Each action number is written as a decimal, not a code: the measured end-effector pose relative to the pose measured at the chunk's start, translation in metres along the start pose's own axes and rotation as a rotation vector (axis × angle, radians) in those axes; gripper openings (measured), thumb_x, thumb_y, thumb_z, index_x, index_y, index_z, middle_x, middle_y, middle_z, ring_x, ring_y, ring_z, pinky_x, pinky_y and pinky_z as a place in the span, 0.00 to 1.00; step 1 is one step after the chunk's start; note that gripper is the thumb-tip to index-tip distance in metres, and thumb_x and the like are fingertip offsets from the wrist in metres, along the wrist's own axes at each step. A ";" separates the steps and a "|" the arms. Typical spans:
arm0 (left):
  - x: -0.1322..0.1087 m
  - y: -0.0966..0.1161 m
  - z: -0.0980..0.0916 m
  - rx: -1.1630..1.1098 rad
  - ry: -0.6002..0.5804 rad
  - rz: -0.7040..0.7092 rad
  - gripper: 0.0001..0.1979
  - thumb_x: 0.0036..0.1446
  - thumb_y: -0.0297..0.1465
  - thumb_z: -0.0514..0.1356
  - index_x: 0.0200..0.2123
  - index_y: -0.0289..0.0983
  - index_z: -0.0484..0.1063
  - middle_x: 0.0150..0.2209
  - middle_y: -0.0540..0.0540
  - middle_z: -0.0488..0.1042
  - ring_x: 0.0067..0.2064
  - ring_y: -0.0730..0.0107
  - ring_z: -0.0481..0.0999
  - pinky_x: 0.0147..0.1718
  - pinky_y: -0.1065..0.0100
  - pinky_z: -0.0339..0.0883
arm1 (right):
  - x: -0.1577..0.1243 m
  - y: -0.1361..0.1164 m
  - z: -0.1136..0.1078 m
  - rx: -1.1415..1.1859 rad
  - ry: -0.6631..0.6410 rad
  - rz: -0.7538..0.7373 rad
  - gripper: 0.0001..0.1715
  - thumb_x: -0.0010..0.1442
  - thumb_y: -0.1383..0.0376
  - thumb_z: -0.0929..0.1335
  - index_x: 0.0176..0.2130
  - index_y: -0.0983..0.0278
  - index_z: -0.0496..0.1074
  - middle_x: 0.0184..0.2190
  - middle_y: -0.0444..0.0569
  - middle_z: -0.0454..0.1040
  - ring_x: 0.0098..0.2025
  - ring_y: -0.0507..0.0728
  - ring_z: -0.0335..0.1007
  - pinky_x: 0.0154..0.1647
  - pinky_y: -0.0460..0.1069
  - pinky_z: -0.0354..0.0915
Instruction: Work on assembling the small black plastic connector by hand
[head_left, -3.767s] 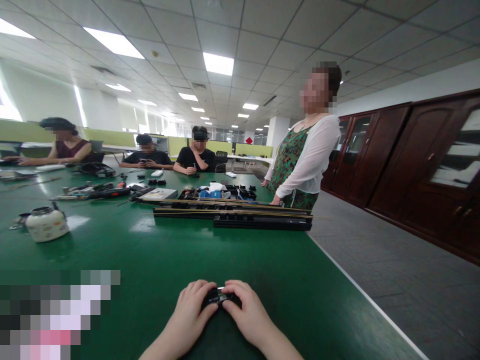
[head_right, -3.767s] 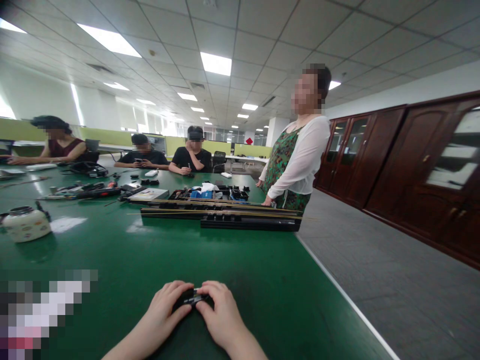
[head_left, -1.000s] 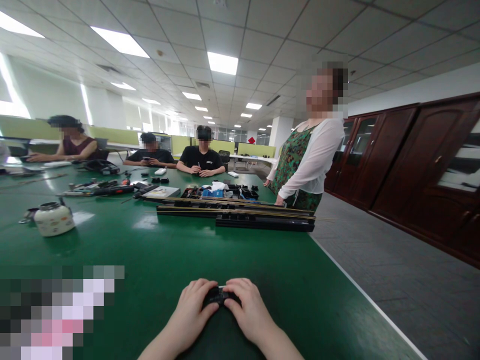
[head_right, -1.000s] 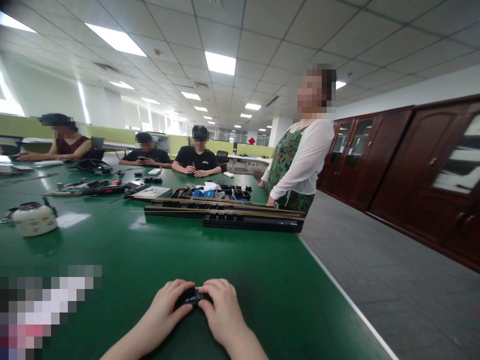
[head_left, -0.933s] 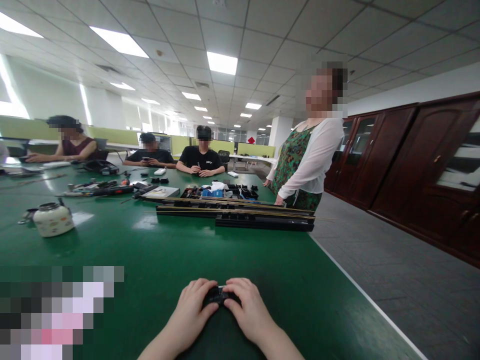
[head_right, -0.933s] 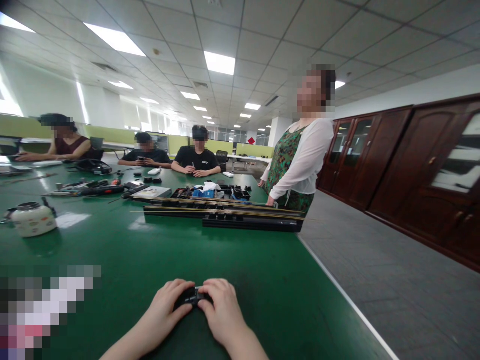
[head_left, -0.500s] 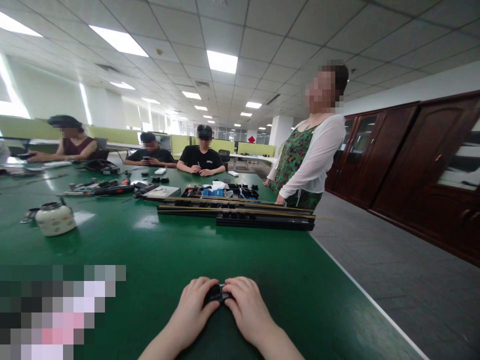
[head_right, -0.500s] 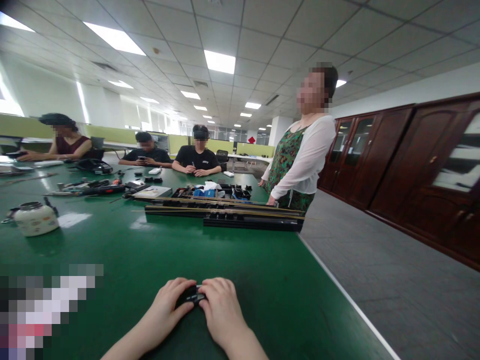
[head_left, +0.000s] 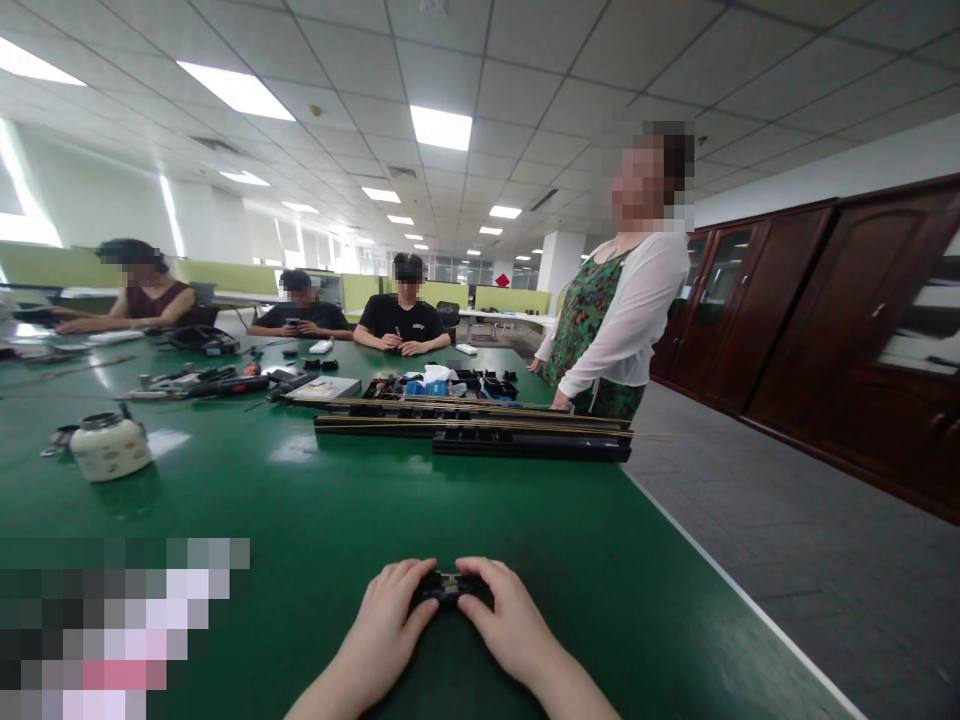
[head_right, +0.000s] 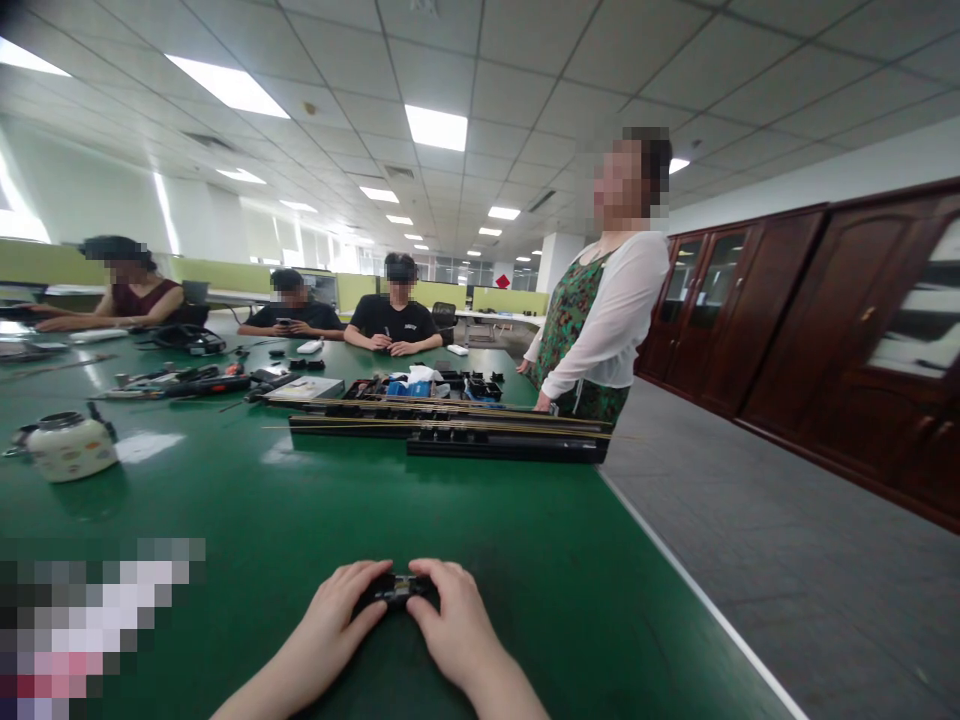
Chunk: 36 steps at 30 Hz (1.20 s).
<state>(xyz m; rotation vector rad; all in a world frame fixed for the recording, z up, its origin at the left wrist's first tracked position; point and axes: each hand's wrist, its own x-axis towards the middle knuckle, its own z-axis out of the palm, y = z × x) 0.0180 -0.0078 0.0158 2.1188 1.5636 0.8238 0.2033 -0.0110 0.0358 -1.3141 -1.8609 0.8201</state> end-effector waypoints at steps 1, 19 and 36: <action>0.000 -0.001 0.001 0.000 0.005 -0.001 0.18 0.53 0.33 0.54 0.48 0.40 0.67 0.47 0.44 0.72 0.50 0.60 0.67 0.50 0.57 0.59 | 0.000 0.000 0.000 -0.007 0.003 0.001 0.19 0.50 0.66 0.65 0.45 0.58 0.70 0.45 0.48 0.72 0.49 0.58 0.65 0.53 0.53 0.57; 0.000 -0.002 0.002 0.077 0.006 0.002 0.16 0.52 0.36 0.55 0.43 0.37 0.71 0.47 0.41 0.71 0.50 0.57 0.67 0.50 0.56 0.61 | -0.003 -0.004 0.003 -0.085 0.019 0.007 0.15 0.53 0.65 0.63 0.42 0.59 0.70 0.43 0.47 0.72 0.48 0.58 0.64 0.52 0.52 0.57; -0.001 -0.002 -0.002 0.008 -0.007 0.020 0.11 0.50 0.34 0.57 0.38 0.40 0.71 0.45 0.42 0.72 0.50 0.57 0.67 0.50 0.55 0.60 | -0.003 -0.005 0.002 -0.105 0.034 -0.007 0.13 0.54 0.64 0.63 0.40 0.59 0.71 0.41 0.47 0.73 0.47 0.57 0.65 0.51 0.51 0.58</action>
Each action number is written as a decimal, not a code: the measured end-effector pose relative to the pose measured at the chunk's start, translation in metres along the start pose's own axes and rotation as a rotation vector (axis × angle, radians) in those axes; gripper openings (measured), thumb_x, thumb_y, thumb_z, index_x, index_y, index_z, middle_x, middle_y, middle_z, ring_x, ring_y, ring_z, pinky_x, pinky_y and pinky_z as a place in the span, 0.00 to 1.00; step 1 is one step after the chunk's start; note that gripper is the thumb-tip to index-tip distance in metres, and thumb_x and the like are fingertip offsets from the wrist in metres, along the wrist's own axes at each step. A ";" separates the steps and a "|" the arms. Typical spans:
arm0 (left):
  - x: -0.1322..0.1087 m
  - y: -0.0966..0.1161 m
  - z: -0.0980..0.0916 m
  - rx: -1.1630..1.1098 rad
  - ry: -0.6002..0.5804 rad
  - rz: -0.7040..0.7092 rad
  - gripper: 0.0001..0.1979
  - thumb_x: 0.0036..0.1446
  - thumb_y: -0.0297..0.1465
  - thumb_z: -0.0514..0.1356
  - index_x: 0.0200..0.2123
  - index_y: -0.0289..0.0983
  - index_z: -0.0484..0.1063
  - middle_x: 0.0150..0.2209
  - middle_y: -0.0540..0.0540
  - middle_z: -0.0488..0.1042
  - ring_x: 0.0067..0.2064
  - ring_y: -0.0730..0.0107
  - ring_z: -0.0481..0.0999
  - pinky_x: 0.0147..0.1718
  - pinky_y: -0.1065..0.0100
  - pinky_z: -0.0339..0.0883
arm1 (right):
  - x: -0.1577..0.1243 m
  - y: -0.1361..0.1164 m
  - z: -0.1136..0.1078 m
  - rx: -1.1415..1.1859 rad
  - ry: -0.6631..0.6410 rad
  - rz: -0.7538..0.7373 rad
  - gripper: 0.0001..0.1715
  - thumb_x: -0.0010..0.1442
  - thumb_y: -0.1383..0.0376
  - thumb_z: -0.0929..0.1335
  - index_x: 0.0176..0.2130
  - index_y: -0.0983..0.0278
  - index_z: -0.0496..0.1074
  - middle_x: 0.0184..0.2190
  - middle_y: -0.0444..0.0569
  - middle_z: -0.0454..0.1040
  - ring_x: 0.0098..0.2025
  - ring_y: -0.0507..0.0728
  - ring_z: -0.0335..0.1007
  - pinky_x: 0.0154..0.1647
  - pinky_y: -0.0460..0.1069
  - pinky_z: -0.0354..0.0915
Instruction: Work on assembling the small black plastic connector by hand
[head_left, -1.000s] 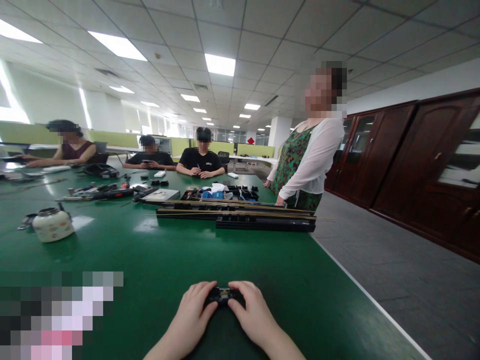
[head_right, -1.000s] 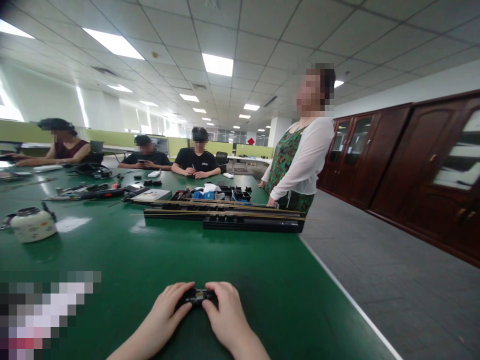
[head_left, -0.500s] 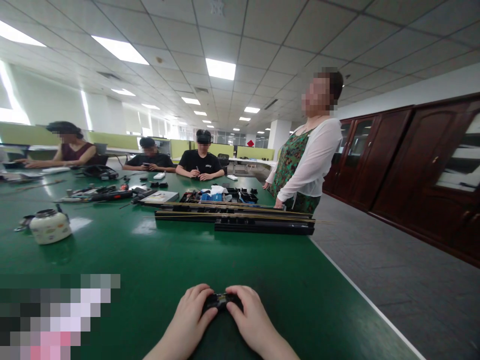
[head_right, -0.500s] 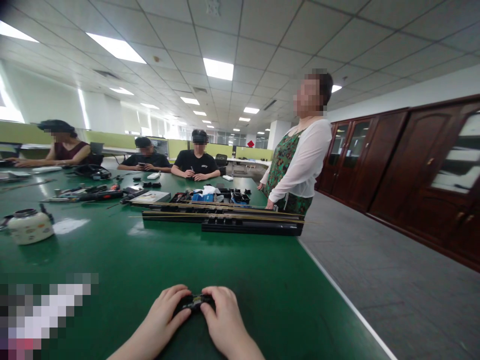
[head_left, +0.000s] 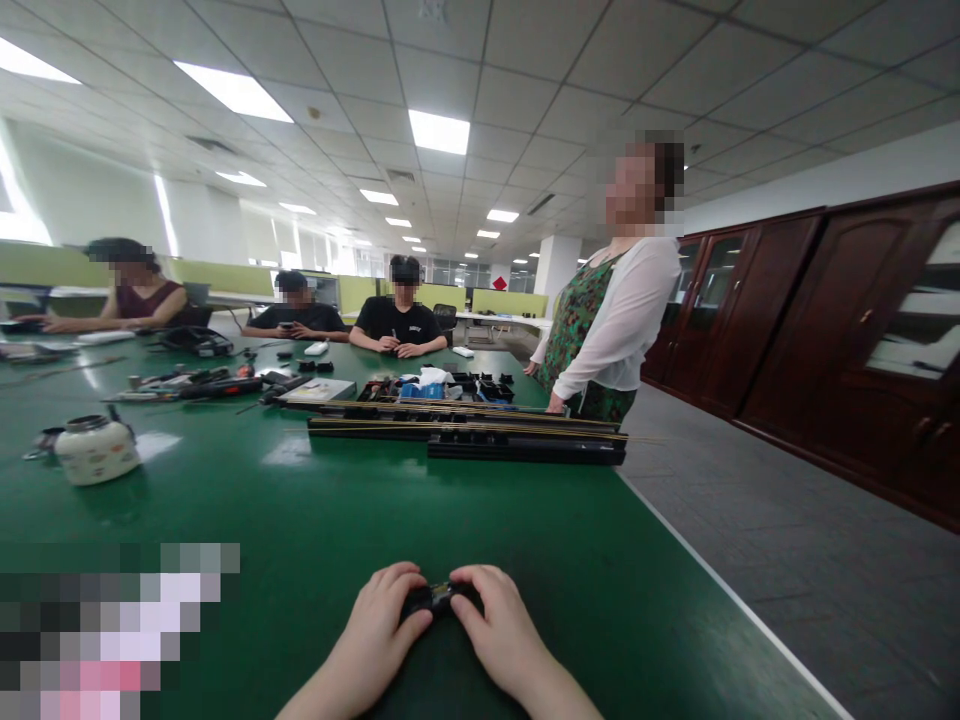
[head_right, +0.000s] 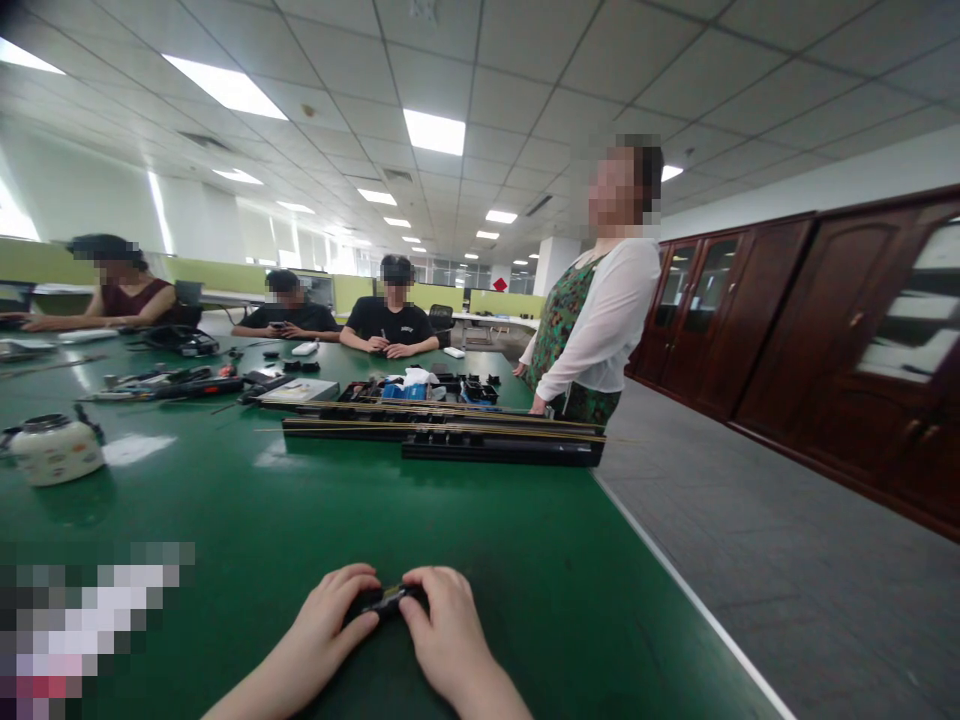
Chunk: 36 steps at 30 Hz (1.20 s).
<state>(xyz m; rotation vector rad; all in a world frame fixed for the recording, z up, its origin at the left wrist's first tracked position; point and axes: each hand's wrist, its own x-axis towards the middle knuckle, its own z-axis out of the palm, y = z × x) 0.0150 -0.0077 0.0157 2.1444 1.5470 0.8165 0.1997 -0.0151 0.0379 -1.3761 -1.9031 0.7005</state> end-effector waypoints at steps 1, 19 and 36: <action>0.000 0.000 0.000 -0.007 0.001 -0.001 0.10 0.50 0.33 0.57 0.38 0.40 0.71 0.45 0.42 0.72 0.50 0.57 0.67 0.50 0.55 0.60 | 0.000 0.000 0.000 -0.001 0.000 -0.001 0.13 0.54 0.65 0.63 0.40 0.59 0.71 0.41 0.47 0.73 0.47 0.57 0.65 0.51 0.51 0.58; -0.001 -0.001 0.003 -0.019 0.053 0.017 0.15 0.50 0.37 0.57 0.41 0.39 0.69 0.44 0.42 0.72 0.48 0.57 0.68 0.49 0.55 0.62 | 0.000 -0.004 -0.003 -0.005 -0.022 0.019 0.15 0.54 0.67 0.62 0.41 0.59 0.70 0.42 0.47 0.72 0.47 0.57 0.65 0.51 0.51 0.58; -0.001 -0.004 0.003 -0.019 0.066 -0.011 0.10 0.48 0.32 0.57 0.36 0.39 0.69 0.44 0.43 0.72 0.48 0.57 0.68 0.49 0.54 0.61 | 0.000 -0.003 -0.001 -0.012 -0.003 0.025 0.14 0.53 0.66 0.64 0.42 0.59 0.70 0.42 0.48 0.72 0.47 0.57 0.65 0.51 0.52 0.58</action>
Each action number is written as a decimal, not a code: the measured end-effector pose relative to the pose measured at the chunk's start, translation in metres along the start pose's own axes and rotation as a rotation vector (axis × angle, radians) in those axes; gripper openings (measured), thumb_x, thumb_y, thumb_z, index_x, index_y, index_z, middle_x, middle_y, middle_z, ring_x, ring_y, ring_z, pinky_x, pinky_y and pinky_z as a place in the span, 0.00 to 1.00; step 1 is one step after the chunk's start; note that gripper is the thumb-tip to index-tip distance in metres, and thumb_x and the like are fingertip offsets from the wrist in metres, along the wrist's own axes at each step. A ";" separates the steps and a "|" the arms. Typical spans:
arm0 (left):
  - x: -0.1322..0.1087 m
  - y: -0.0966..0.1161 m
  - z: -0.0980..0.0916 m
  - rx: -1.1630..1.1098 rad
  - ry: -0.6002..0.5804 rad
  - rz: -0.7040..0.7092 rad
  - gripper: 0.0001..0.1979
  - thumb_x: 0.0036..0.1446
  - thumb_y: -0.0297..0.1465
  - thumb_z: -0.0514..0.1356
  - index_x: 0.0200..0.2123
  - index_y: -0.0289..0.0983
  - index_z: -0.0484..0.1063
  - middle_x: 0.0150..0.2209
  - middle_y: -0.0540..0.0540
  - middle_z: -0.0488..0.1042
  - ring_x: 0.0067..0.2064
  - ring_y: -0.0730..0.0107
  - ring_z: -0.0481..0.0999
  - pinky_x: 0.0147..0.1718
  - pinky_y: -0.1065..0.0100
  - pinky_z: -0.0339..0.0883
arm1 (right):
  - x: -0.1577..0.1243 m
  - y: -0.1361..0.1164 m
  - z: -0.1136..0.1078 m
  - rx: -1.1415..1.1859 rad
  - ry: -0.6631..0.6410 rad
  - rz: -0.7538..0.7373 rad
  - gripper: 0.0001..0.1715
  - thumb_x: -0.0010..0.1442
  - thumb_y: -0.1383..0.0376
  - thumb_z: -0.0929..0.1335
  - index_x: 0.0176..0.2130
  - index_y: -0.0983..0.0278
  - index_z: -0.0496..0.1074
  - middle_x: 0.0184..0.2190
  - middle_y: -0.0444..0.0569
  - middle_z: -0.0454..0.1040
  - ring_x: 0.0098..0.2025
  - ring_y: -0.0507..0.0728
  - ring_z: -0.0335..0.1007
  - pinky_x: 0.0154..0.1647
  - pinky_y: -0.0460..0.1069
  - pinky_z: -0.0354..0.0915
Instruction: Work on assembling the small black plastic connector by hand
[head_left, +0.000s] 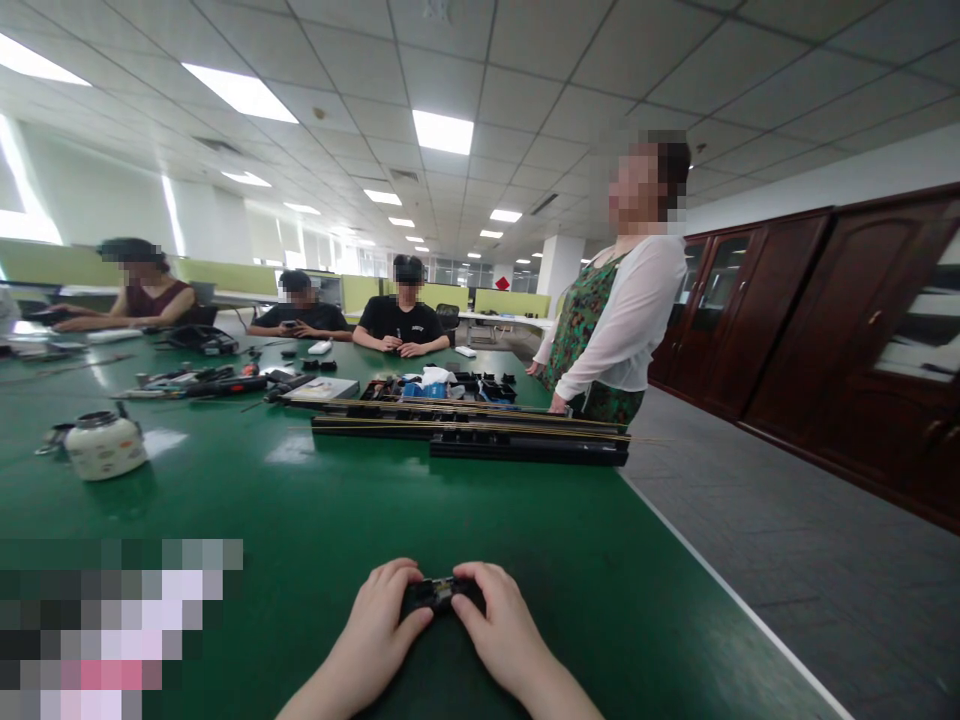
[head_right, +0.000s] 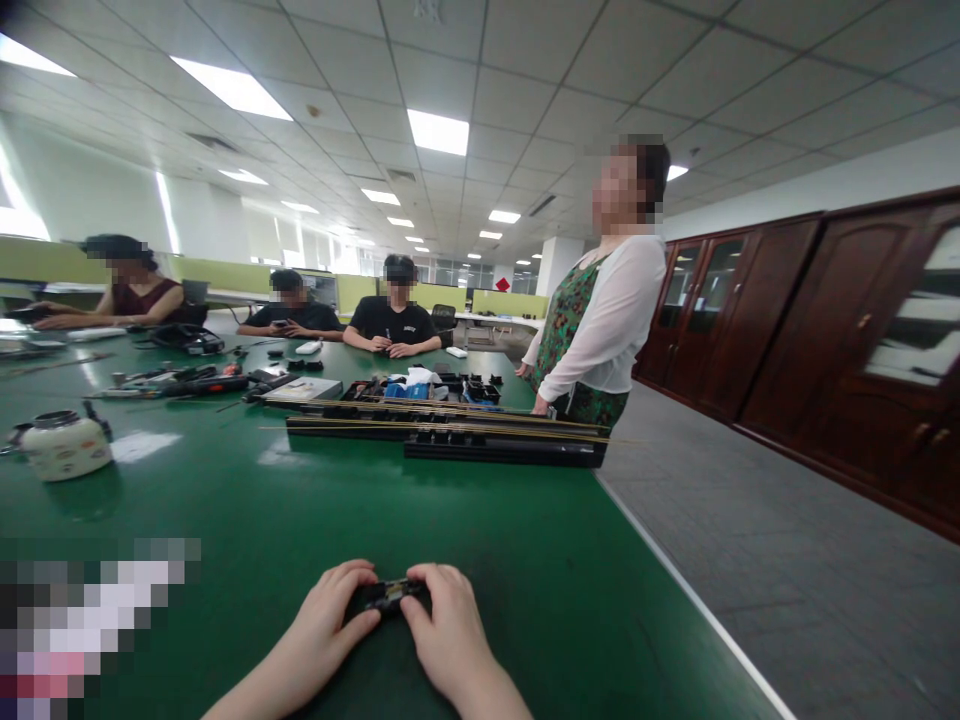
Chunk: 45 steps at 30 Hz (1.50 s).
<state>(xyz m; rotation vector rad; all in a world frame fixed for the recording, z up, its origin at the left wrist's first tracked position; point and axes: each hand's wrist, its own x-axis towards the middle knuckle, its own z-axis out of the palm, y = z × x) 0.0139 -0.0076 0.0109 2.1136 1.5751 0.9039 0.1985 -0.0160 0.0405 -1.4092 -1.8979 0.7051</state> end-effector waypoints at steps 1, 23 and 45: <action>0.000 0.002 -0.001 -0.005 -0.003 0.000 0.10 0.48 0.32 0.57 0.36 0.39 0.69 0.44 0.43 0.72 0.48 0.57 0.68 0.48 0.54 0.61 | 0.000 0.000 0.000 -0.004 -0.004 0.002 0.14 0.53 0.66 0.64 0.41 0.59 0.70 0.42 0.48 0.72 0.46 0.57 0.65 0.51 0.52 0.59; -0.001 0.005 -0.002 0.045 -0.025 0.013 0.11 0.51 0.37 0.56 0.37 0.41 0.71 0.43 0.44 0.72 0.48 0.58 0.68 0.48 0.55 0.61 | 0.000 -0.001 0.000 -0.014 0.004 0.001 0.14 0.54 0.64 0.63 0.41 0.59 0.70 0.41 0.48 0.72 0.46 0.57 0.65 0.50 0.52 0.59; 0.000 0.007 -0.005 0.049 -0.043 -0.002 0.11 0.52 0.35 0.55 0.38 0.39 0.70 0.43 0.43 0.72 0.47 0.59 0.68 0.48 0.57 0.61 | 0.001 0.002 0.001 -0.003 0.012 -0.023 0.15 0.56 0.67 0.60 0.41 0.60 0.70 0.41 0.48 0.73 0.46 0.57 0.66 0.50 0.51 0.59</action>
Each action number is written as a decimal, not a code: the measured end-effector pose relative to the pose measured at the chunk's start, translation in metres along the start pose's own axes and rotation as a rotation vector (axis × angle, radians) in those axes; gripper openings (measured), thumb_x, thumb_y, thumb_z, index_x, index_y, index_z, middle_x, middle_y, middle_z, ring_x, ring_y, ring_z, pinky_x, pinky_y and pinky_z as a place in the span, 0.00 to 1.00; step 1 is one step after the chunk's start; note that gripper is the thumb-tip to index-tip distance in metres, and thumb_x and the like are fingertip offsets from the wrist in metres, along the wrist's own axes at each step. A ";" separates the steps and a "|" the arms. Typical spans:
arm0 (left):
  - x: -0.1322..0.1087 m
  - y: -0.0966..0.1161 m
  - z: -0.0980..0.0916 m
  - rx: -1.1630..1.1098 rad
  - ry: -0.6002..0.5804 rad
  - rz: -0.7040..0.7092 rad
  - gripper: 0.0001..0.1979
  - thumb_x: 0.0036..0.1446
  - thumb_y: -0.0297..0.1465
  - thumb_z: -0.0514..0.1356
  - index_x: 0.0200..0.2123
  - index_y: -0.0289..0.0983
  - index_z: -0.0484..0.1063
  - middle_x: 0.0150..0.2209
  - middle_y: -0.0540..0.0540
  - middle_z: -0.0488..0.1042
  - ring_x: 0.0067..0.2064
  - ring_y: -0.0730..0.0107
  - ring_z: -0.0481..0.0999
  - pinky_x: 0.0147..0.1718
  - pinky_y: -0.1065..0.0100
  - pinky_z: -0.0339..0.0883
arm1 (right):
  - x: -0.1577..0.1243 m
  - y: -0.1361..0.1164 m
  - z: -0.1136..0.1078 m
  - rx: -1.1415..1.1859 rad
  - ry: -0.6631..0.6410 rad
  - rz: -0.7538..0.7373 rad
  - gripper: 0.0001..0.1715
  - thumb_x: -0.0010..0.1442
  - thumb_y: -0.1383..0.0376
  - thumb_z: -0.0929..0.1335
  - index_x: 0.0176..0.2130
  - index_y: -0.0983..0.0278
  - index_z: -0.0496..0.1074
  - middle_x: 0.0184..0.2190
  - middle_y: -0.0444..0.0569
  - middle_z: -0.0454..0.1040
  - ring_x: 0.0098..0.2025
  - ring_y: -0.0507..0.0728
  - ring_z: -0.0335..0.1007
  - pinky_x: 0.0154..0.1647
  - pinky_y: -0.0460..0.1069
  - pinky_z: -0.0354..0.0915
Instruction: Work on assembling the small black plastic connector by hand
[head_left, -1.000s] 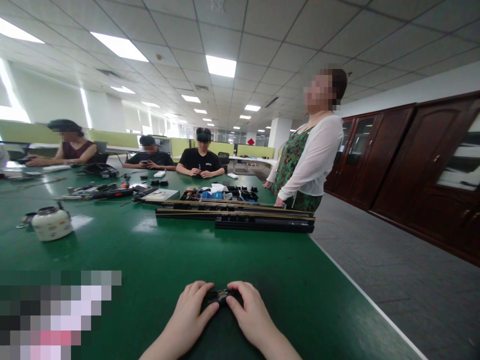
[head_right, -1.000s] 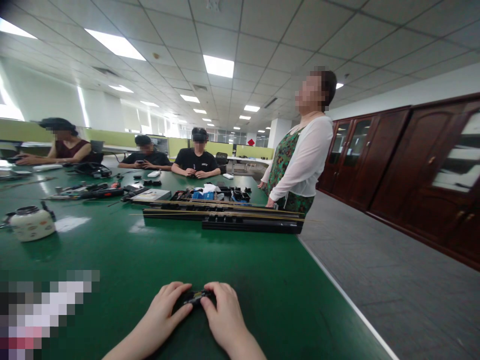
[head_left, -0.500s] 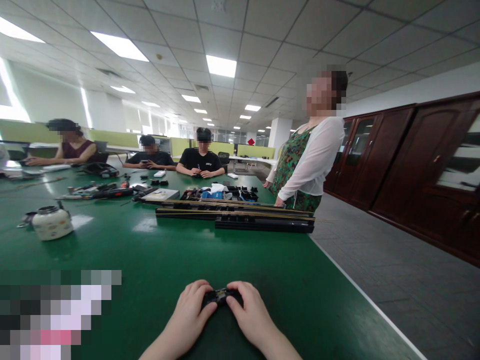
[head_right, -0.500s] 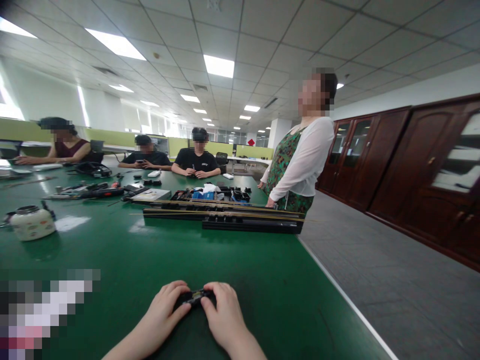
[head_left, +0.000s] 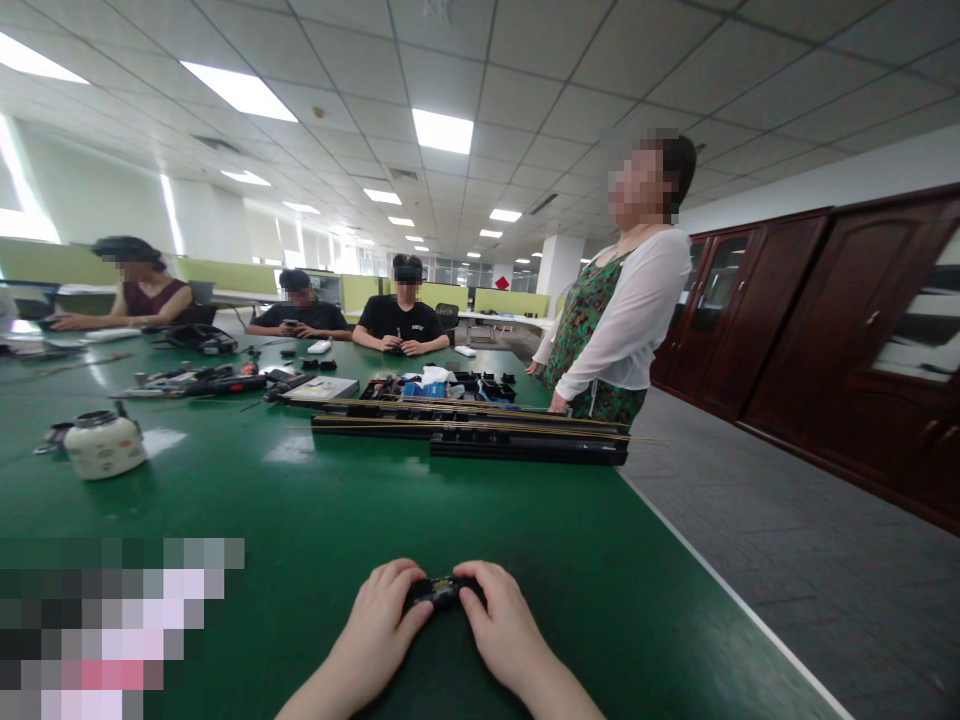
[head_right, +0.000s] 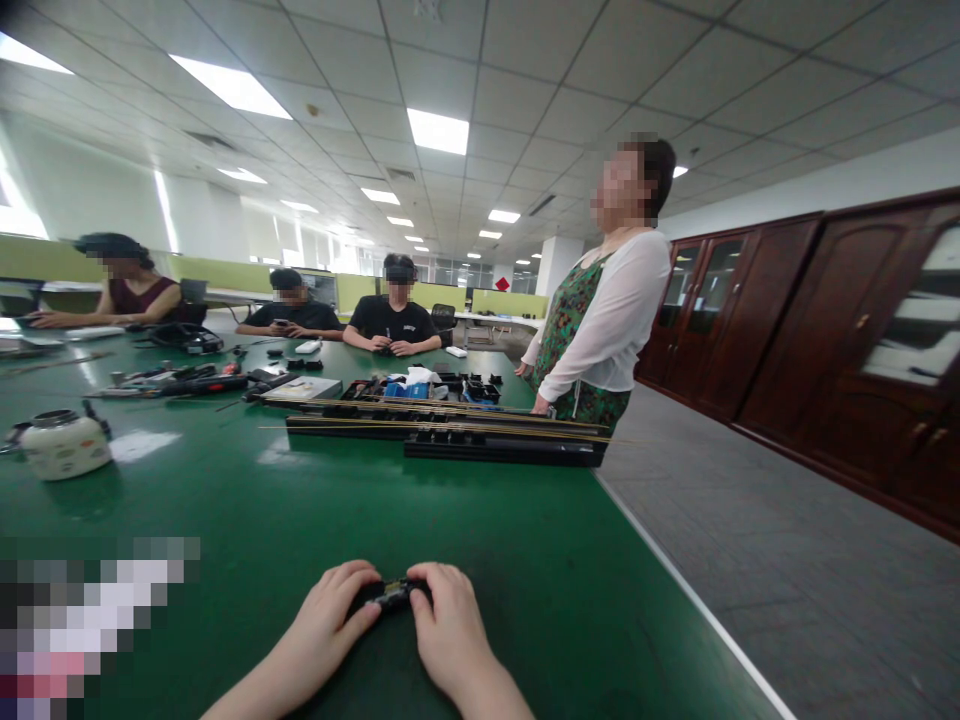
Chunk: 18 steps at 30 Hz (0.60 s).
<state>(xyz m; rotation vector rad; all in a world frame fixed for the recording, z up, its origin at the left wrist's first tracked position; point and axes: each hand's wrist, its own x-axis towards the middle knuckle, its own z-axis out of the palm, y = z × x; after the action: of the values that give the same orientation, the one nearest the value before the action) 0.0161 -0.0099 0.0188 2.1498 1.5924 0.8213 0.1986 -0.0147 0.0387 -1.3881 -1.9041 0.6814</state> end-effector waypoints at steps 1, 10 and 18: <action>0.000 0.000 0.000 -0.006 -0.003 0.007 0.10 0.52 0.35 0.55 0.38 0.40 0.70 0.43 0.44 0.72 0.47 0.59 0.69 0.48 0.57 0.61 | 0.000 0.000 0.000 0.004 0.000 0.000 0.15 0.56 0.67 0.59 0.41 0.60 0.70 0.42 0.48 0.73 0.47 0.57 0.66 0.50 0.51 0.59; 0.000 0.000 0.001 -0.054 -0.021 -0.012 0.17 0.45 0.31 0.59 0.42 0.40 0.68 0.44 0.45 0.72 0.48 0.58 0.68 0.48 0.57 0.59 | 0.000 -0.003 -0.001 0.001 -0.052 -0.032 0.14 0.49 0.62 0.68 0.39 0.57 0.73 0.44 0.46 0.73 0.50 0.58 0.64 0.53 0.52 0.55; -0.001 0.002 -0.001 -0.084 -0.022 -0.046 0.18 0.42 0.29 0.60 0.41 0.39 0.68 0.42 0.45 0.73 0.47 0.58 0.69 0.47 0.58 0.60 | 0.001 0.000 0.000 -0.009 -0.061 -0.027 0.14 0.47 0.65 0.69 0.38 0.55 0.74 0.42 0.46 0.74 0.49 0.59 0.64 0.53 0.53 0.54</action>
<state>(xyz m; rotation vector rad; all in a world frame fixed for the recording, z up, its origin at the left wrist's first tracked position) 0.0170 -0.0120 0.0208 2.0499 1.5619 0.8320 0.1984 -0.0139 0.0391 -1.3593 -1.9721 0.7108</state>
